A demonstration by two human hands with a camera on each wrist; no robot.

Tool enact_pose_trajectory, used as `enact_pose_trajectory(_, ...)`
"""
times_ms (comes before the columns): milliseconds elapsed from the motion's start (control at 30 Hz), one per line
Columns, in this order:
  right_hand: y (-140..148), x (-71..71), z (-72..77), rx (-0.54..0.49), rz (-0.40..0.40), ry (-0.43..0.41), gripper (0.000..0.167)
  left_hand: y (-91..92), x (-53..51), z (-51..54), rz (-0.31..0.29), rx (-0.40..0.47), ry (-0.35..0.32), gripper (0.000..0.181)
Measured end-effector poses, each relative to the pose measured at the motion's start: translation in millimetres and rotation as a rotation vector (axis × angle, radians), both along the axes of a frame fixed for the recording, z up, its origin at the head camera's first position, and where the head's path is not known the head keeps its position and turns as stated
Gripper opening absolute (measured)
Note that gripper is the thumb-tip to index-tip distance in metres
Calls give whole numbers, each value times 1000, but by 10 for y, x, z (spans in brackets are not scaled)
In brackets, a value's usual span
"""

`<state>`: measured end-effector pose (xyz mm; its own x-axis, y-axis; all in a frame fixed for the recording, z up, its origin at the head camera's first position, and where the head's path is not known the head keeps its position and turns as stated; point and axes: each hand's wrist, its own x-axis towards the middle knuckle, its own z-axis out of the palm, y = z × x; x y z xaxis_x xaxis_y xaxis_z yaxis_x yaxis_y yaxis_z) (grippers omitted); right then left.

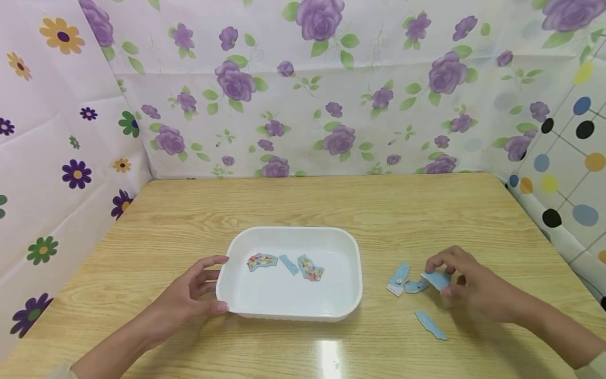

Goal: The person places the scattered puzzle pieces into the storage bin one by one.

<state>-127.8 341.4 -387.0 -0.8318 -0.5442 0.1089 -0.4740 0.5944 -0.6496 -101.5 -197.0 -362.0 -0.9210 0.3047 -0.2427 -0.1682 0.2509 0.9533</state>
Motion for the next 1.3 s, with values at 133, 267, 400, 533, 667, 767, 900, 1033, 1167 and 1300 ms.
enact_pose_trajectory(133, -4, -24, 70, -13, -3, -12, 40, 2, 2, 5, 0, -1, 0, 83)
enact_pose_trajectory(267, -20, -41, 143, -41, -6, -29, 39, 3, 4, 4, -1, 0, 3, 82)
enact_pose_trajectory(400, -43, -68, 203, -40, -17, -27, 38, 0, 5, -5, 2, -1, 3, 81)
enact_pose_trajectory(533, -57, -102, 236, -42, -12, -15, 38, -6, 4, -9, -4, 4, 3, 81)
enact_pose_trajectory(667, -59, -134, 252, -56, 4, -5, 39, -14, 5, -13, -15, 2, 11, 83)
enact_pose_trajectory(767, -59, -142, 263, -58, -2, -8, 39, -17, 6, -14, -19, 4, 10, 83)
enact_pose_trajectory(900, -75, -144, 293, -51, -11, -8, 38, -12, 6, -9, -18, 0, 9, 82)
enact_pose_trajectory(1033, -118, -164, 308, -57, 7, 0, 38, -7, 8, -6, -12, -4, 10, 83)
enact_pose_trajectory(1167, -166, -185, 304, -70, 34, -13, 38, -6, 7, -9, -4, -4, 6, 82)
enact_pose_trajectory(1300, -194, -196, 319, -65, 44, -4, 38, -9, 5, -8, -11, 0, 7, 82)
